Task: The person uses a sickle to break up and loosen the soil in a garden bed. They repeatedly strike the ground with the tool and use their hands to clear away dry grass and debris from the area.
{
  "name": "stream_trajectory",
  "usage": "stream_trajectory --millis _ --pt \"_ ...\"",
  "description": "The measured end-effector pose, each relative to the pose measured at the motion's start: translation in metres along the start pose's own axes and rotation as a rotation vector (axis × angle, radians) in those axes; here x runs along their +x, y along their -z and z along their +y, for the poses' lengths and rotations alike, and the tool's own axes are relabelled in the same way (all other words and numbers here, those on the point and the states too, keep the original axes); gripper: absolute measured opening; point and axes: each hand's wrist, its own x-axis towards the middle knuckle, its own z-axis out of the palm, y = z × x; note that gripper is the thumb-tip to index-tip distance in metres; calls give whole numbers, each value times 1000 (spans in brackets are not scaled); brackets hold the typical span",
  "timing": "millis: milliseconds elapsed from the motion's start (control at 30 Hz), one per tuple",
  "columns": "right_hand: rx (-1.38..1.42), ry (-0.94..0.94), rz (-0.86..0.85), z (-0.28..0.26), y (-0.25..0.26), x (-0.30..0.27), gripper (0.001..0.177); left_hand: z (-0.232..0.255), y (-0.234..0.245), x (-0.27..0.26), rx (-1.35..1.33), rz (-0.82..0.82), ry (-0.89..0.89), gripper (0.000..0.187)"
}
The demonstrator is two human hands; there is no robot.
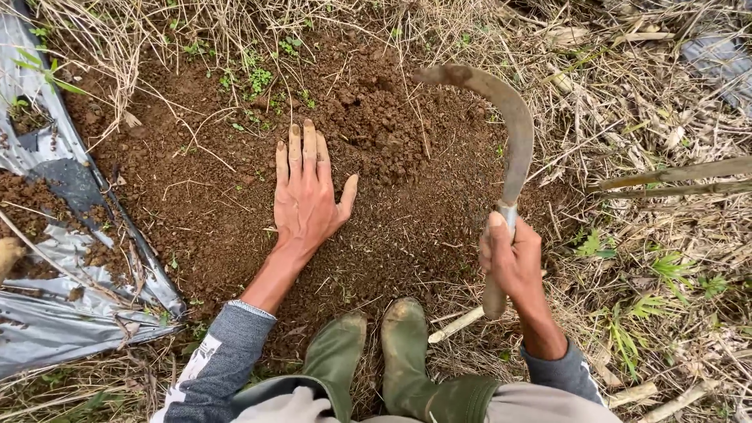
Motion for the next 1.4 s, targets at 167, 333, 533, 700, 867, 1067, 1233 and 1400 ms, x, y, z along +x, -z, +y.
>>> stream_trajectory --millis 167,333,533,700,867,1067,1233,1400 --pt "217 -261 -217 17 -31 3 39 1 0 -1 -34 1 -4 79" --pt "92 -226 -151 -7 -19 5 38 -1 -1 0 -28 -6 4 79" --pt "235 -346 -312 4 -32 15 39 1 3 2 -41 -17 10 80" --pt "238 -221 -115 -14 -19 23 37 3 5 2 -21 -32 17 80" --pt "130 -321 -332 -17 -29 27 34 3 5 2 -45 -42 14 82" --pt "27 -162 -199 -13 -26 42 31 3 1 3 -20 -39 18 83" --pt "-90 -218 -302 -32 -29 30 32 3 10 6 -29 -1 7 82" --pt "-218 -14 -31 -22 -22 36 29 4 4 6 -26 12 8 82"
